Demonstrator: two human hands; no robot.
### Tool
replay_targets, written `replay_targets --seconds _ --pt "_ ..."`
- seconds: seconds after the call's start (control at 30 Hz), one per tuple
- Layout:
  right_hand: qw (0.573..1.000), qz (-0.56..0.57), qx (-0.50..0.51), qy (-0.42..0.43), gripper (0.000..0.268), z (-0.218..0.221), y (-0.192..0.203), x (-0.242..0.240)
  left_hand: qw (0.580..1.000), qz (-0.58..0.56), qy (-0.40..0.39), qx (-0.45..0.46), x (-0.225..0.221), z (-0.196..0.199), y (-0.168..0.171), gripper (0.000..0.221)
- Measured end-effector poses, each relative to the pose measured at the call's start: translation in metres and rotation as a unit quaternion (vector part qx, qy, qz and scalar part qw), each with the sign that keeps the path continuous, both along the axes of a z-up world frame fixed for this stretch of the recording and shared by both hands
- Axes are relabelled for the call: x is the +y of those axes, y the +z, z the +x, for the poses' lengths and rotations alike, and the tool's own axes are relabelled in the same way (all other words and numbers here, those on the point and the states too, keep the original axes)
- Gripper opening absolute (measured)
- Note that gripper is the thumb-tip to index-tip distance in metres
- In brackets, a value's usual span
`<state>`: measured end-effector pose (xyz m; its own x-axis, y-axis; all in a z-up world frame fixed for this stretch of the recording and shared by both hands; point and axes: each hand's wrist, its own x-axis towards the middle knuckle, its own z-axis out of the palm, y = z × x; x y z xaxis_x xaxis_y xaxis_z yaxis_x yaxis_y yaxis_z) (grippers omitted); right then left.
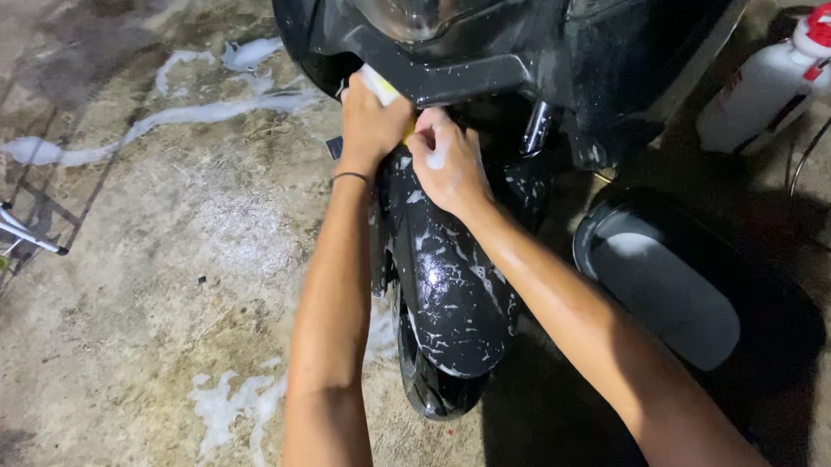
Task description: The person washes a black scooter using a yellow sponge and a manual pressure sprayer. They scrub the front fairing and wheel, then pump the sprayer to apply soapy water to the body and wheel before scrubbing again.
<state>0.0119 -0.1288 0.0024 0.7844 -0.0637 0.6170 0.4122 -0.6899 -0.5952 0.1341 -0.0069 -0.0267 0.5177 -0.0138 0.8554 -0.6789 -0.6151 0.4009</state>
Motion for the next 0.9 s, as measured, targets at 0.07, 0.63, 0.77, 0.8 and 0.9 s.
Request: replay_targets --seconds 0.07,0.63,0.77,0.8,0.9 --pt "0.999 -0.021 -0.027 0.009 0.011 0.0 0.001 0.0 0.949 -0.104 -0.248 0.167 0.013 0.01 0.005 0.04" --pt "0.983 -0.158 0.075 0.051 0.037 -0.059 0.031 0.004 0.99 -0.084 -0.055 0.095 0.002 0.018 -0.028 0.043" --pt "0.955 -0.241 0.166 0.039 0.072 -0.094 0.042 -0.004 0.98 -0.128 -0.126 0.085 0.003 0.031 -0.024 0.042" --pt "0.955 -0.243 0.169 0.032 0.072 -0.099 0.041 -0.004 0.958 -0.173 -0.172 0.15 0.007 0.032 -0.023 0.037" --pt "0.956 -0.246 0.161 0.009 0.072 -0.098 0.04 0.0 0.851 -0.203 -0.398 0.276 0.016 0.031 -0.005 0.035"
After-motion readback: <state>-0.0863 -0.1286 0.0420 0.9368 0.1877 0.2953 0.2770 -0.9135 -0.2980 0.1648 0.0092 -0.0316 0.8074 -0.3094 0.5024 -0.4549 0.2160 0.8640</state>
